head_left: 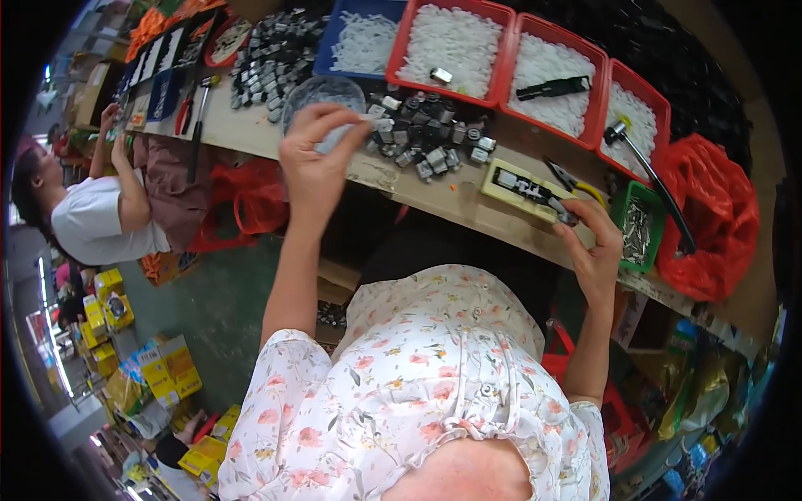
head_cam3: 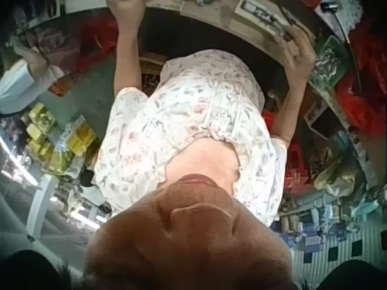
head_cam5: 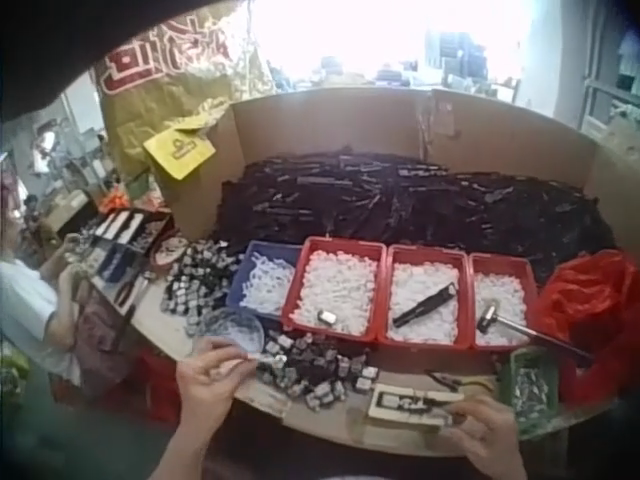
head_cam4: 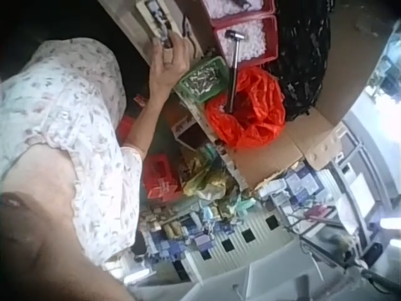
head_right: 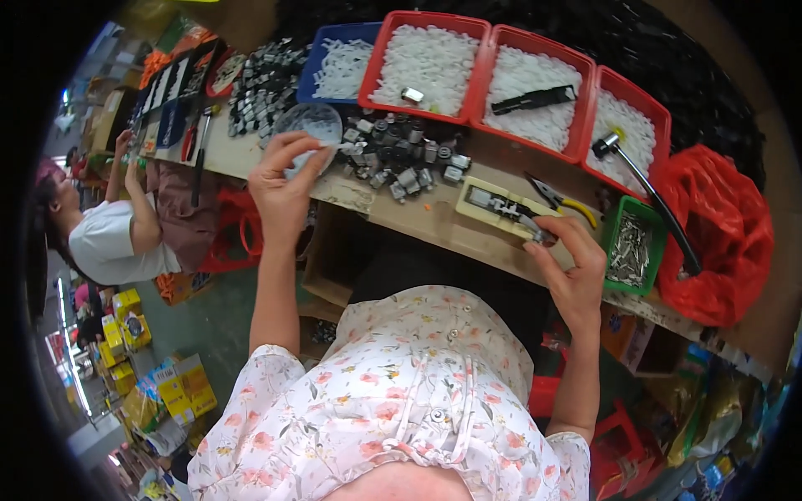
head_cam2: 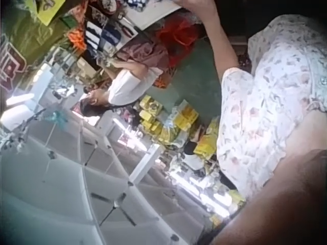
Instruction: Assembling small mechanical components at a factory workbench using a jig, hammer, and pliers.
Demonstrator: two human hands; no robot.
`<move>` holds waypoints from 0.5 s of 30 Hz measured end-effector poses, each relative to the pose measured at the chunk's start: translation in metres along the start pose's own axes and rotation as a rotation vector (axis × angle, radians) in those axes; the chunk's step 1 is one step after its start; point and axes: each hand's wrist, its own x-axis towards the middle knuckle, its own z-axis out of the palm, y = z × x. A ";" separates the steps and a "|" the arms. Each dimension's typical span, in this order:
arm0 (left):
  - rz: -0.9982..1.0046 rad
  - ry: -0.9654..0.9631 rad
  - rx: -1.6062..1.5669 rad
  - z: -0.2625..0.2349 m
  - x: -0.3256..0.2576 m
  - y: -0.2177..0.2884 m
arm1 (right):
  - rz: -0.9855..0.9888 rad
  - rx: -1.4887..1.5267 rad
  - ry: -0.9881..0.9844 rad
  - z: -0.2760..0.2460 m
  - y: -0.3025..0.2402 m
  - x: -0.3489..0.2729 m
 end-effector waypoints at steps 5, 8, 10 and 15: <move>0.092 0.012 0.259 -0.032 -0.002 -0.045 | 0.013 -0.017 -0.025 0.005 0.000 0.003; 0.136 -0.005 0.338 -0.026 -0.002 -0.054 | 0.026 -0.031 -0.025 0.007 -0.001 0.003; 0.150 -0.011 0.348 -0.022 0.001 -0.057 | 0.023 -0.058 -0.015 0.007 -0.002 0.003; 0.242 -0.005 0.406 -0.014 0.009 -0.063 | 0.007 -0.085 -0.013 0.006 -0.001 0.001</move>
